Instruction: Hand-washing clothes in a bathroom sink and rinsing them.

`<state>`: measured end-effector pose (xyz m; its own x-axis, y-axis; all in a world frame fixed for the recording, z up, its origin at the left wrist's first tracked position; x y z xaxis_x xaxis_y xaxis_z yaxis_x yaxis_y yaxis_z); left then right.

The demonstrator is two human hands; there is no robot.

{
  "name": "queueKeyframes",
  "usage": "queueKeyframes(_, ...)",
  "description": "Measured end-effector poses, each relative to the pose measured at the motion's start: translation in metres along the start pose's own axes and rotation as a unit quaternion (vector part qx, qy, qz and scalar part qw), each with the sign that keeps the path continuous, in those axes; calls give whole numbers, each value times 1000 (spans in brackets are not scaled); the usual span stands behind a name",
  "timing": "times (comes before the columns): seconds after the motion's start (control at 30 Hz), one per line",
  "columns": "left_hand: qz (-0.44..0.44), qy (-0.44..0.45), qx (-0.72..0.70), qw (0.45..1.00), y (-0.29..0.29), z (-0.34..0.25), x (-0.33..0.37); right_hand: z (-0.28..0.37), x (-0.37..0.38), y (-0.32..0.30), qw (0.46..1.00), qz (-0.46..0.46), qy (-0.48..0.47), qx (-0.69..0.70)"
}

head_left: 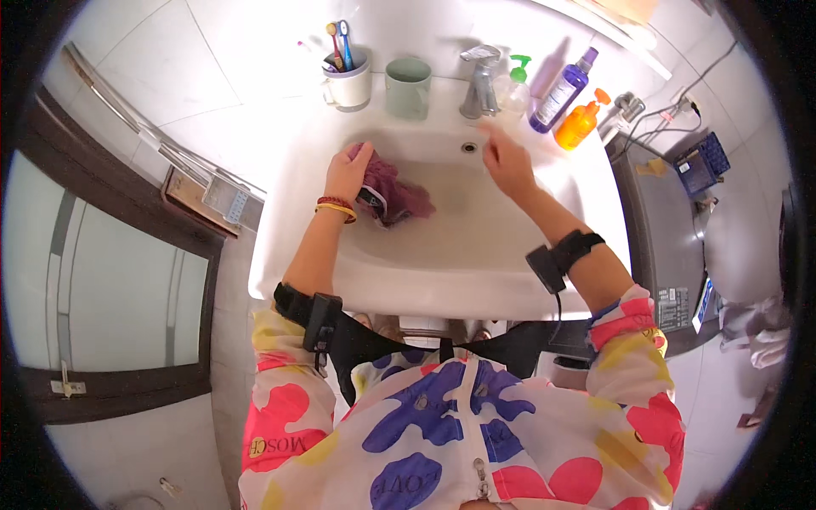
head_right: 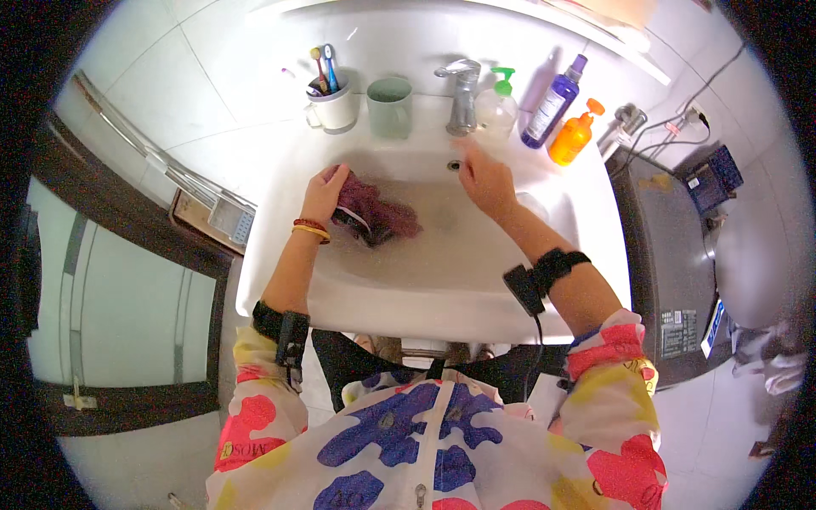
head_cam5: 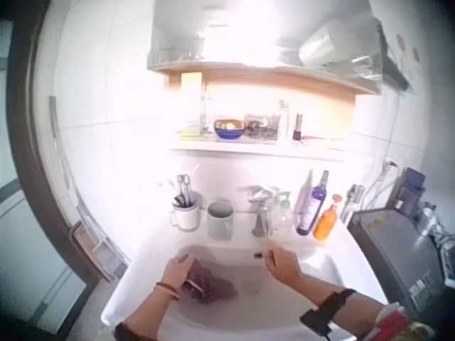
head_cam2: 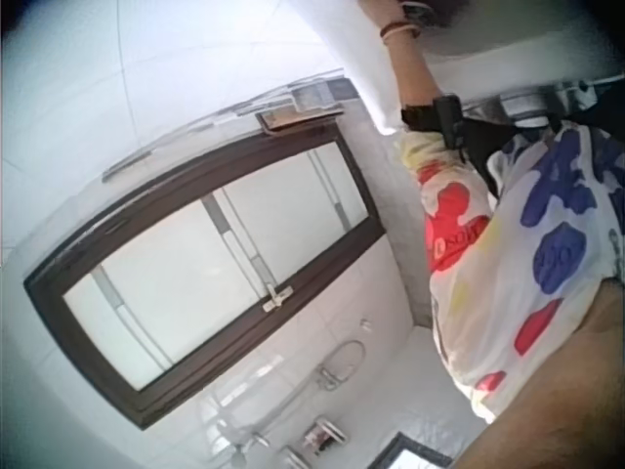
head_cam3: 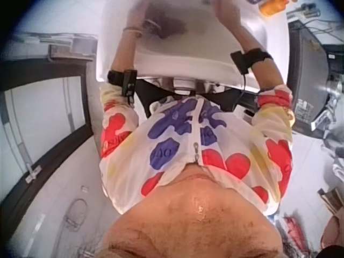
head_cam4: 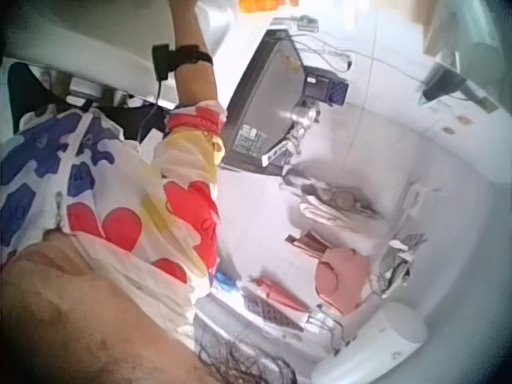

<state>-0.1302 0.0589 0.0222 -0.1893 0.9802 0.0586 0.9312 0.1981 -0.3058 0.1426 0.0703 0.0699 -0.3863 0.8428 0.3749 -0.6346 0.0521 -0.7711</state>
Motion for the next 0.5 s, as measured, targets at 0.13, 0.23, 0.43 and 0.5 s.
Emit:
queueKeyframes(0.13, -12, 25, 59, 998, -1, -15, -4, -42, -33, 67, 932, 311, -55, -178)
queueKeyframes(0.23, -9, 33, 52, 998, -2, -14, -5, -73, -48, 94, 869, 432, 48, -237)
queueKeyframes(0.43, 9, 32, 89, 995, -1, -31, -15, -90, -41, 124, 861, 454, 38, -226)
queueKeyframes(0.5, 9, 34, 87, 996, 1, -32, -17, -94, -35, 131, 804, 511, 83, -293)
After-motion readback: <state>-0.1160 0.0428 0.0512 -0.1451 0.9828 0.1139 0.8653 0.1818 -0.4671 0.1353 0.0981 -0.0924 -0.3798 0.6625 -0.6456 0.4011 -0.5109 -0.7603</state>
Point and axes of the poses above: each hand's wrist, its own x-axis towards the middle knuckle, its own y-axis out of the palm, z = x × y, the point moved 5 cm from there along x, towards the middle knuckle, and after that the axes turned 10 degrees about x, right-handed, at the moved point
